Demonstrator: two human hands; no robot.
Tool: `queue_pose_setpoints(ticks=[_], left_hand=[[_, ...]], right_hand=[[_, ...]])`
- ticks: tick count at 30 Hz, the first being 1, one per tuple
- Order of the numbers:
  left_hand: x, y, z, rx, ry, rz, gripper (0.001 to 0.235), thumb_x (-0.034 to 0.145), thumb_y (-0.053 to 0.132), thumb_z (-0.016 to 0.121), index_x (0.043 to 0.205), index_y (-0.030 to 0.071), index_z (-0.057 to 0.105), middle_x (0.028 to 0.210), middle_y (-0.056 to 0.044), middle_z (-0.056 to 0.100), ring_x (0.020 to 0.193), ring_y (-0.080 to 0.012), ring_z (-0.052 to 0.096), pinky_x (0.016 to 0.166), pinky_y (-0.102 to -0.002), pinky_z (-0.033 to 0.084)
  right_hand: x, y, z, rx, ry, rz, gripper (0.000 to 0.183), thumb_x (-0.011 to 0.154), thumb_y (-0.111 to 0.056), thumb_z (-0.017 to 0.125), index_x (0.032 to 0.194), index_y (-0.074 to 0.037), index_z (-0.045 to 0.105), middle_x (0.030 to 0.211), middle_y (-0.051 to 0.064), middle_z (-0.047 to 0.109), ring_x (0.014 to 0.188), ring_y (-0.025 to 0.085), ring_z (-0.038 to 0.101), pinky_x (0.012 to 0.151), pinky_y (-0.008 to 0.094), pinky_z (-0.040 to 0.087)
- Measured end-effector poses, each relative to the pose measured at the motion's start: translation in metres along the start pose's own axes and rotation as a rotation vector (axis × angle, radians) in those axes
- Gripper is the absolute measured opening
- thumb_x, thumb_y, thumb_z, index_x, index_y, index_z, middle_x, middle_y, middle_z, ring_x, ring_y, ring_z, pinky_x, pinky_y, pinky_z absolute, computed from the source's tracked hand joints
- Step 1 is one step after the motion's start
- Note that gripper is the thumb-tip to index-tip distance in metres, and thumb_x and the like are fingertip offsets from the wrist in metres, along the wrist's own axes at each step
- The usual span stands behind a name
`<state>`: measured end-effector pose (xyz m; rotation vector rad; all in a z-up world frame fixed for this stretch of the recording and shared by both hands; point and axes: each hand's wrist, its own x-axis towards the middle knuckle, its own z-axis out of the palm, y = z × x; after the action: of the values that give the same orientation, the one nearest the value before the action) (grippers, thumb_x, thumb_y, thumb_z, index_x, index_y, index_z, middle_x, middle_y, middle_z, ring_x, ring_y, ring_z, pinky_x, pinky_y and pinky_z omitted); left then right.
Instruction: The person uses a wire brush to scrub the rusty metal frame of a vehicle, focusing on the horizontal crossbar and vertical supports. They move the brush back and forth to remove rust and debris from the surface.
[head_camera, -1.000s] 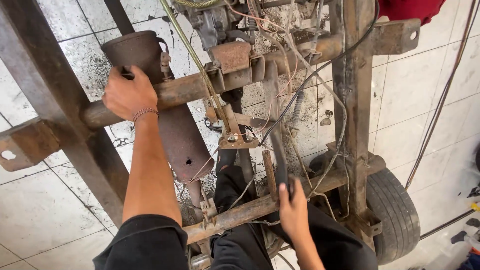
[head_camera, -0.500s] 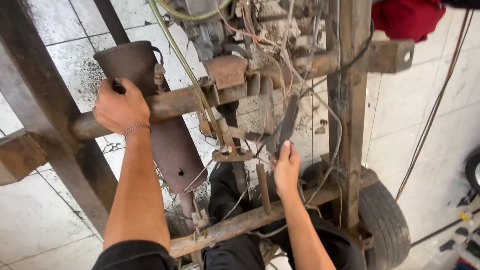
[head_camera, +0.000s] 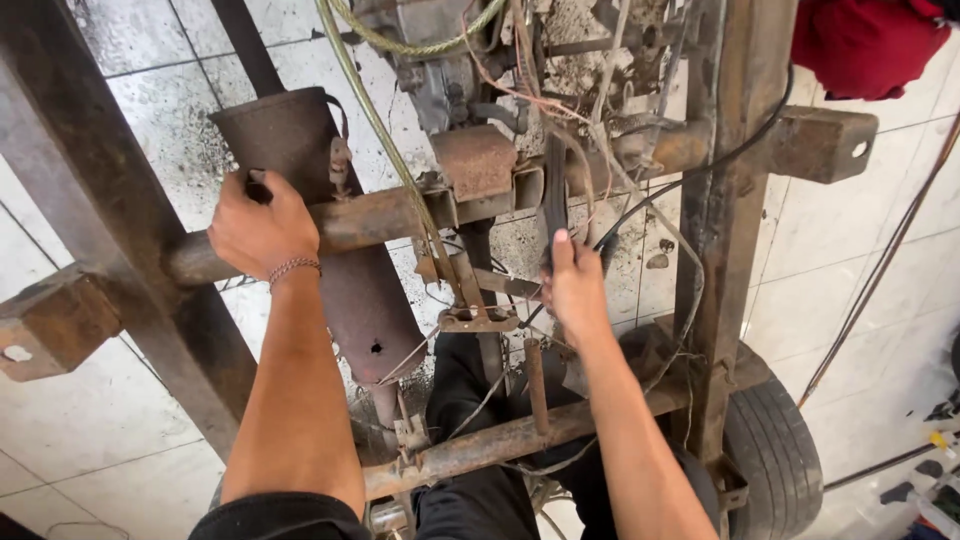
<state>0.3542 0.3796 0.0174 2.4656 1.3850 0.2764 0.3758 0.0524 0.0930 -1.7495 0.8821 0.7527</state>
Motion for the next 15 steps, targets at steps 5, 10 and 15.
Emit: queue_pose_setpoints(ticks=[5,10,15], left_hand=[[-0.002,-0.003,0.001,-0.029,0.032,0.042,0.022,0.089,0.023,0.067,0.083,0.003,0.074,0.075,-0.022,0.071,0.067,-0.0429,0.066,0.066,-0.052,0.05],[0.003,-0.001,0.004,-0.002,-0.003,0.035,0.024,0.09,0.024,0.067,0.084,0.001,0.073,0.078,-0.023,0.071,0.07,-0.0436,0.066,0.072,-0.052,0.05],[-0.003,-0.007,-0.001,0.005,0.01,0.067,0.025,0.088,0.024,0.068,0.085,0.001,0.074,0.077,-0.024,0.07,0.07,-0.0449,0.065,0.072,-0.052,0.05]], right_hand=[[0.007,0.053,-0.008,-0.435,0.185,-0.282,0.058,0.111,-0.045,0.043,0.078,0.0,0.058,0.061,0.007,0.056,0.052,0.016,0.051,0.05,0.034,0.043],[0.008,0.055,-0.008,-0.461,0.194,-0.274,0.058,0.108,-0.045,0.045,0.08,0.004,0.058,0.065,0.012,0.056,0.062,0.02,0.054,0.059,0.041,0.047],[-0.003,0.061,-0.01,-0.295,0.152,-0.155,0.063,0.112,-0.046,0.041,0.081,0.008,0.055,0.064,0.012,0.05,0.056,0.023,0.045,0.055,0.045,0.039]])
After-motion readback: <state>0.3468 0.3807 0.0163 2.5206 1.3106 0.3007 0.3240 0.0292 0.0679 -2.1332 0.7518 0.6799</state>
